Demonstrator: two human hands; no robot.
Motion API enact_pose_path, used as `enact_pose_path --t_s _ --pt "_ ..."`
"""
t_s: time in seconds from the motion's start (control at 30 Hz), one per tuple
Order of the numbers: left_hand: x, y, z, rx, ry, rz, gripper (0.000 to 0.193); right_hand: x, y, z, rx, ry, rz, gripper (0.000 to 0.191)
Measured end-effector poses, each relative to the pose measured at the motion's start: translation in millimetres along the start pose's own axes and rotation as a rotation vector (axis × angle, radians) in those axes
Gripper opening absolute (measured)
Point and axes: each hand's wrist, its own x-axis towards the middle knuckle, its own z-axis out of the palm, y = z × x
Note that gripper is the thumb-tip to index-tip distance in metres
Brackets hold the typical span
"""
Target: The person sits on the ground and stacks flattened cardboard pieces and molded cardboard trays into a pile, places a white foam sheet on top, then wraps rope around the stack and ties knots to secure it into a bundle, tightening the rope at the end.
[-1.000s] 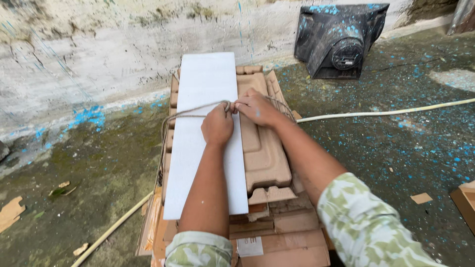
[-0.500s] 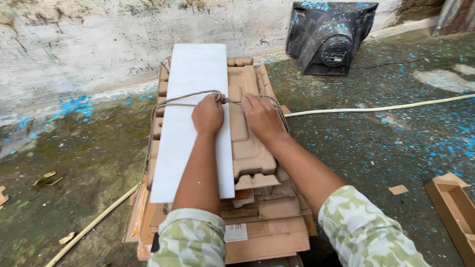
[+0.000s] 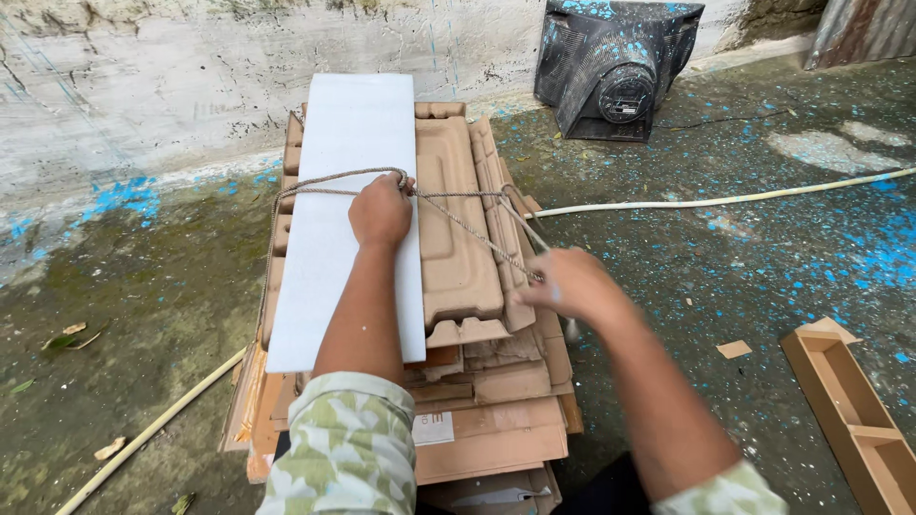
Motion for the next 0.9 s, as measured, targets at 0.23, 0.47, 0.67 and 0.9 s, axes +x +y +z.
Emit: enact_pose_path --t_s 0.23,0.47,0.67,0.9 --pt "-10 7 1 0.032 -0.022 -0.016 0.028 -101 70 -13 -0.126 -0.383 0.364 0.049" --pt "-16 3 4 0.010 0.056 0.021 0.028 -85 171 55 0.308 -0.314 0.596 0.041" --pt "-8 2 6 -0.030 0.062 -0.010 0.025 -12 180 72 0.711 0.670 0.556 0.020" --pt "-7 -2 4 -0.027 0.029 -0.040 0.026 63 52 81 0.152 0.376 0.181 0.021"
